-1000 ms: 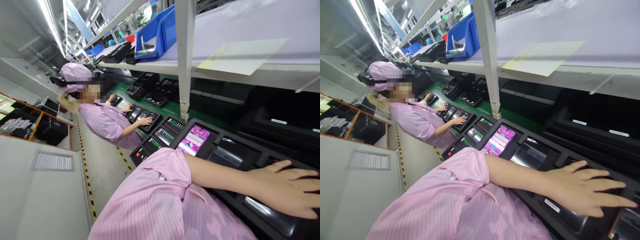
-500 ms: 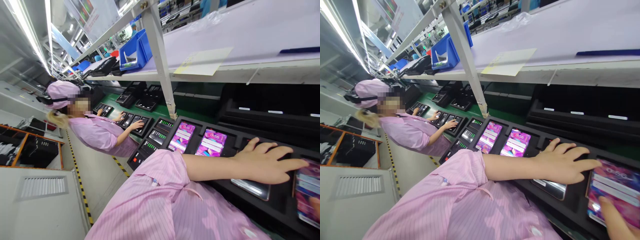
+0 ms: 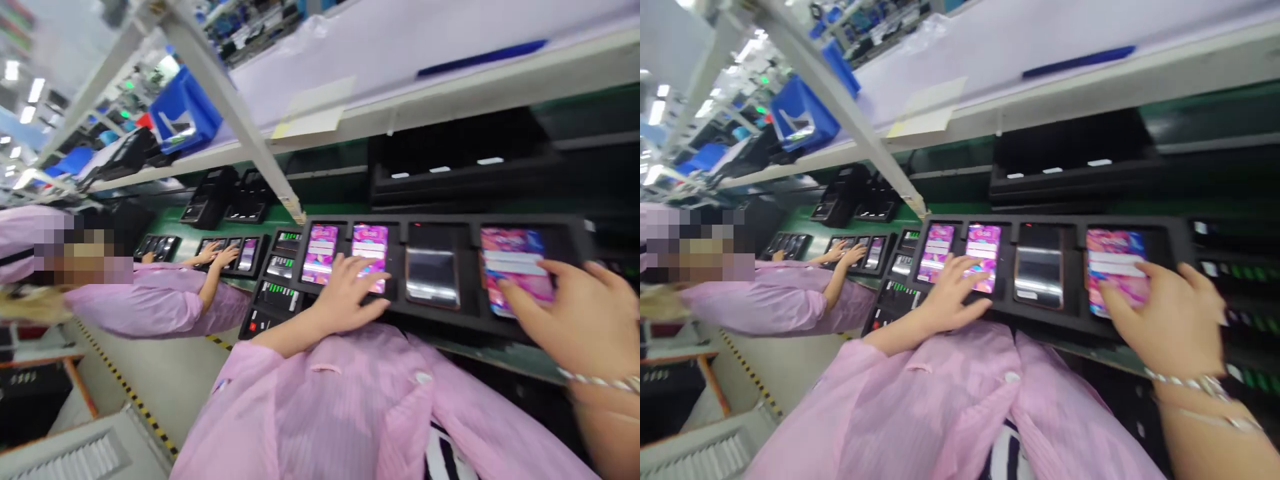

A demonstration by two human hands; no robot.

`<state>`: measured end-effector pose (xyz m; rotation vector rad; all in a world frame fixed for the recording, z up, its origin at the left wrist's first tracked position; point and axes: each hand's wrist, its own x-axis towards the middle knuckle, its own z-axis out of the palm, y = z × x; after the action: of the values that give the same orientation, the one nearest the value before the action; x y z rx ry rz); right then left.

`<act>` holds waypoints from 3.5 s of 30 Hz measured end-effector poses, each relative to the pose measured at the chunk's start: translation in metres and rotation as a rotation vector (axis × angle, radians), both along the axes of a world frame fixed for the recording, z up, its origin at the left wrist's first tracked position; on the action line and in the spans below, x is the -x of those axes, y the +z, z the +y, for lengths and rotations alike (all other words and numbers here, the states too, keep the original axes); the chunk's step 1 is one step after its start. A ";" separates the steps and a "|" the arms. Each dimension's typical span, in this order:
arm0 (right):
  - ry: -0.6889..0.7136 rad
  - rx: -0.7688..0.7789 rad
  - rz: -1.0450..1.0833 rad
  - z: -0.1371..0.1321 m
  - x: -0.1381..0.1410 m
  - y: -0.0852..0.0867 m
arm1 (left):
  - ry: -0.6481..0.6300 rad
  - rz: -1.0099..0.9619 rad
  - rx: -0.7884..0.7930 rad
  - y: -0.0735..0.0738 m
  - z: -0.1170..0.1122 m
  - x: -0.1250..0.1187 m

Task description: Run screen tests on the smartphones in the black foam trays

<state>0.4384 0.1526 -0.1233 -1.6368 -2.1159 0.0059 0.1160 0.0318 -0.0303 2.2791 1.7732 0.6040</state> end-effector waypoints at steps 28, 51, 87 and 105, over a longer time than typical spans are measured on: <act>0.206 0.124 0.094 0.022 0.047 0.049 | 0.354 0.156 0.027 -0.009 0.069 0.054; 0.412 -0.040 0.134 -0.037 0.072 0.041 | 0.268 0.165 0.012 -0.028 0.019 0.034; 0.387 0.125 0.084 -0.036 0.081 0.040 | 0.278 0.115 0.038 -0.041 0.028 0.044; 0.359 0.201 -0.022 -0.037 0.088 0.043 | 0.310 0.180 0.214 -0.030 0.033 0.034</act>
<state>0.3499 0.1153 -0.0799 -1.3408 -2.4643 0.3241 0.0819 0.0652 -0.0606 1.9872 2.1815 0.2432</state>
